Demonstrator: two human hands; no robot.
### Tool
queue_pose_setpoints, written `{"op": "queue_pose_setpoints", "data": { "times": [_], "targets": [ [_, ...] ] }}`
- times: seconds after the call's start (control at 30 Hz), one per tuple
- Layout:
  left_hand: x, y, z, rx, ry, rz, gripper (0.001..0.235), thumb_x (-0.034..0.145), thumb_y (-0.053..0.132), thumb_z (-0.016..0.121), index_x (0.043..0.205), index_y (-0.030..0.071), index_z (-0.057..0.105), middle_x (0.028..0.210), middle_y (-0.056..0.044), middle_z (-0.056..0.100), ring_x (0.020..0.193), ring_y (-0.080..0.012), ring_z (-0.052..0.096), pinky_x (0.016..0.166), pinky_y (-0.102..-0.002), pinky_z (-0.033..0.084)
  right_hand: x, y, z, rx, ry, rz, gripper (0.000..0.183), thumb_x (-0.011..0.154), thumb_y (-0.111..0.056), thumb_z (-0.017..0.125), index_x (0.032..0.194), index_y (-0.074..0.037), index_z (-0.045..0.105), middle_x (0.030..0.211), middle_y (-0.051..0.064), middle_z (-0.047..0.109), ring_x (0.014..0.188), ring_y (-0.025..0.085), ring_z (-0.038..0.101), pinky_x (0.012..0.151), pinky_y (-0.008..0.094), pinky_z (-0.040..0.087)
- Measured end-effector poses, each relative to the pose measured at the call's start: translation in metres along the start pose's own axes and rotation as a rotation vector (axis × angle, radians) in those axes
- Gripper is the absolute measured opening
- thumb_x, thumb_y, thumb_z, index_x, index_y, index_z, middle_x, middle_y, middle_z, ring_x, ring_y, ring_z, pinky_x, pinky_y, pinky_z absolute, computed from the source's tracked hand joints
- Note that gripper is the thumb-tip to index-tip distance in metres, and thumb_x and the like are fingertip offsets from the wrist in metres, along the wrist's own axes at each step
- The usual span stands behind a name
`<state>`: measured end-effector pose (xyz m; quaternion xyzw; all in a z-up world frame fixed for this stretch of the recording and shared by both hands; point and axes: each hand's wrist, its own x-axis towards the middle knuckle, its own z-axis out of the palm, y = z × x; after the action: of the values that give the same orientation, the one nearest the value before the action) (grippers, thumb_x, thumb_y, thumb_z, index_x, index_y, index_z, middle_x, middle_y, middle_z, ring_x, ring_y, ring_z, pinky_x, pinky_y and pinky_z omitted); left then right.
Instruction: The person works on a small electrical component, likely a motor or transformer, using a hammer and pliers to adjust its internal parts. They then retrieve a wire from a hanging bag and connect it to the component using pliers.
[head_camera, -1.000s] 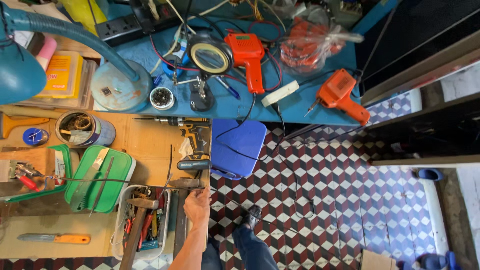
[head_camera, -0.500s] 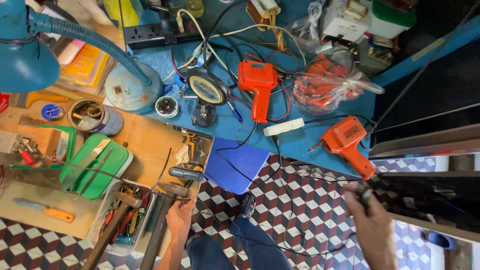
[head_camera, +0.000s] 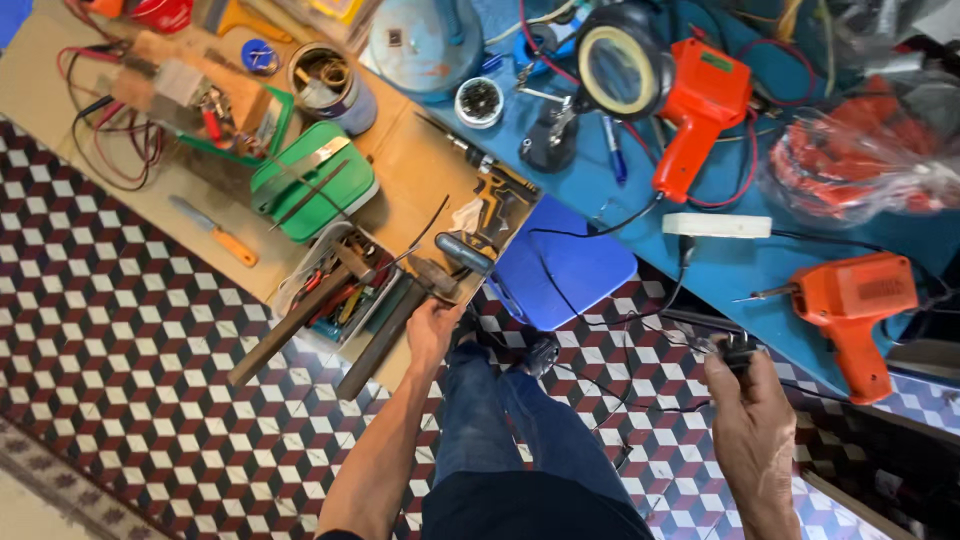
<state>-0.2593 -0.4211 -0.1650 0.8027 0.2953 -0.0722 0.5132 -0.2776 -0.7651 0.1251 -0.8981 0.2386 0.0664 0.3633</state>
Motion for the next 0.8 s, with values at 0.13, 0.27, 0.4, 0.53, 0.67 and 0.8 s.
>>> {"op": "queue_pose_setpoints", "data": {
  "times": [0.13,0.27,0.4,0.53,0.67,0.8],
  "targets": [
    [0.001,-0.004,-0.002,0.064,-0.002,-0.061,0.028,0.080,0.030,0.080,0.086,0.003,0.077,0.075,-0.007,0.077,0.069,-0.0178,0.074,0.069,-0.033,0.056,-0.006,0.008,0.005,-0.309,0.132,-0.501,0.020,0.100,-0.020,0.070,0.100,-0.001,0.065,0.085,0.009,0.059,0.081,0.019,0.056,0.068,0.033,0.048],
    [0.001,0.000,-0.004,0.029,-0.009,-0.082,0.028,0.080,0.031,0.079,0.088,0.004,0.076,0.074,-0.007,0.076,0.068,-0.0185,0.073,0.067,-0.034,0.056,-0.014,0.010,0.010,-0.230,0.050,-0.287,0.019,0.099,-0.018,0.071,0.103,0.000,0.066,0.089,0.011,0.065,0.078,0.019,0.066,0.069,0.035,0.053],
    [0.000,0.003,-0.005,0.030,-0.022,-0.131,0.030,0.080,0.032,0.080,0.090,0.004,0.076,0.071,-0.009,0.075,0.065,-0.0207,0.071,0.064,-0.036,0.055,-0.018,0.009,0.022,-0.208,0.031,-0.256,0.018,0.100,-0.017,0.069,0.107,0.000,0.068,0.098,0.012,0.071,0.091,0.020,0.071,0.077,0.035,0.057],
    [0.000,0.003,-0.005,0.046,0.007,-0.083,0.027,0.079,0.029,0.081,0.091,0.005,0.078,0.071,-0.008,0.074,0.065,-0.0192,0.071,0.064,-0.035,0.054,-0.012,0.013,0.035,-0.128,-0.095,-0.026,0.018,0.102,-0.020,0.065,0.108,-0.003,0.068,0.093,0.011,0.075,0.090,0.020,0.073,0.077,0.034,0.059],
    [0.003,0.002,0.000,0.047,-0.002,-0.119,0.026,0.079,0.027,0.082,0.091,0.004,0.077,0.073,-0.006,0.075,0.066,-0.0177,0.072,0.065,-0.034,0.055,-0.005,0.028,0.038,-0.064,-0.163,0.030,0.023,0.100,-0.024,0.063,0.112,-0.005,0.066,0.094,0.012,0.076,0.091,0.021,0.074,0.076,0.034,0.060],
    [0.002,0.002,0.001,0.035,0.009,-0.113,0.024,0.080,0.025,0.081,0.093,0.005,0.076,0.074,-0.006,0.075,0.067,-0.0175,0.072,0.065,-0.034,0.055,0.005,0.045,0.044,-0.108,-0.218,0.095,0.023,0.100,-0.025,0.062,0.113,-0.006,0.068,0.097,0.013,0.078,0.096,0.022,0.075,0.079,0.034,0.061]
  ]
}}
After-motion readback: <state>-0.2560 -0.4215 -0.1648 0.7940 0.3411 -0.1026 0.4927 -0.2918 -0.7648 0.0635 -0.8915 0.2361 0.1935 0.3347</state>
